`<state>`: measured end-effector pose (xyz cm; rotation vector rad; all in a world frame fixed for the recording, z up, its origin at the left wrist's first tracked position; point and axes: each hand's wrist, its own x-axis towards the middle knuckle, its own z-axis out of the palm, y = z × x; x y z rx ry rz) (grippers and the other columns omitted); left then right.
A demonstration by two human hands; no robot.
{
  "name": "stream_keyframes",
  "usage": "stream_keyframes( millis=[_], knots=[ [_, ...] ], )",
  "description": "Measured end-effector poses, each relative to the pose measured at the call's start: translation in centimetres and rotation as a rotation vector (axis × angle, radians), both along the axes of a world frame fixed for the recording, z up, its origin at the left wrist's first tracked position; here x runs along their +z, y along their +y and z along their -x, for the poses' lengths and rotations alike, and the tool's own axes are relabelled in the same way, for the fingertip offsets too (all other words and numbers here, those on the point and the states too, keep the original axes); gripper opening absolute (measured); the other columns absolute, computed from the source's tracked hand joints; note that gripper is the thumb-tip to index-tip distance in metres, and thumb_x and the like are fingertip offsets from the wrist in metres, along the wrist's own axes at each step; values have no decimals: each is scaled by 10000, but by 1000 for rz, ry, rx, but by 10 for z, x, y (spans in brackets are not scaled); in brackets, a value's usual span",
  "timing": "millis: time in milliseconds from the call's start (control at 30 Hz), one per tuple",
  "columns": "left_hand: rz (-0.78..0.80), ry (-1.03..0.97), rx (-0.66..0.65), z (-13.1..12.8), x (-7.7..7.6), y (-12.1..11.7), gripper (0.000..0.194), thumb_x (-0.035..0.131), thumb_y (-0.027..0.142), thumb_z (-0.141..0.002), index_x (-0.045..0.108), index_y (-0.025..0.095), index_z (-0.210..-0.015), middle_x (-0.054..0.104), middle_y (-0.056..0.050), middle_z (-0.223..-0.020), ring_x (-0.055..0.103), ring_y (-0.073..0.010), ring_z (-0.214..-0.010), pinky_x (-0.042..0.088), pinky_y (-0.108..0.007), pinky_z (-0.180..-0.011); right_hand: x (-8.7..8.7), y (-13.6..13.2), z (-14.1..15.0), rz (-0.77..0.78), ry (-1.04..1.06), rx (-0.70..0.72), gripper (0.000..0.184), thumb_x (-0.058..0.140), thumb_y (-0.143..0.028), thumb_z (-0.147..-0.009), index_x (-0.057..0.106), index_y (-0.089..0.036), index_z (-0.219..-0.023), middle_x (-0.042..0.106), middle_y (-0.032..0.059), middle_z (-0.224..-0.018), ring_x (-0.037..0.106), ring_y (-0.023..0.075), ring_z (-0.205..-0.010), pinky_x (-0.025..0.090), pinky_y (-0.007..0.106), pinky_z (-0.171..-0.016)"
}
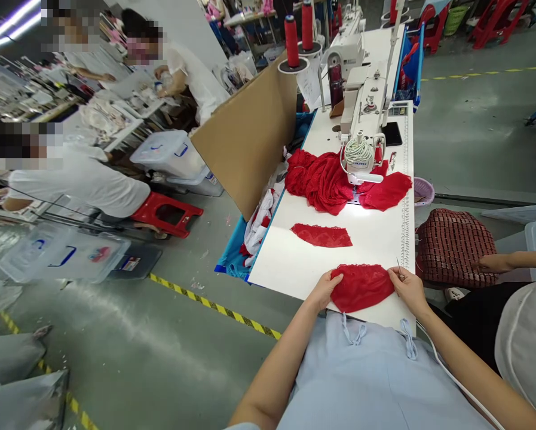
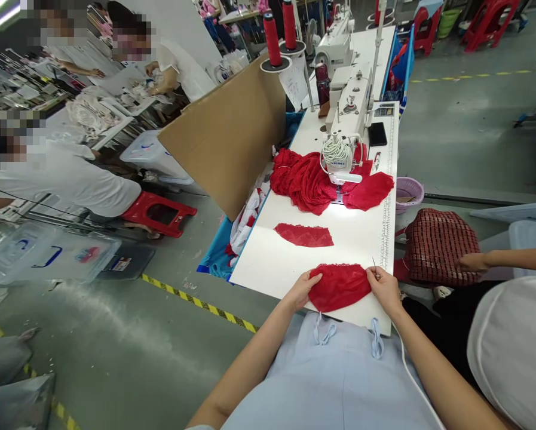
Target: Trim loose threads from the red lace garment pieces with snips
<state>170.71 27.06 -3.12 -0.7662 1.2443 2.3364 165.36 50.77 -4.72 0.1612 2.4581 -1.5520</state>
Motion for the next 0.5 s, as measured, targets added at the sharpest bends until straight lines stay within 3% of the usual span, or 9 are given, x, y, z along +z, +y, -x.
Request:
stream_keyframes(
  millis=[500],
  knots=[
    [2,9,-2,0,-1,0,464,848,421,-613,707,131,-946,744,-101,-904,671,-263,-926,463,-402,-930,-5,2,-1,-81,62,52,381,493,-550,-829,632,-200,-777,449,-53,-402,408,138,-384,367,268,-436]
  ],
)
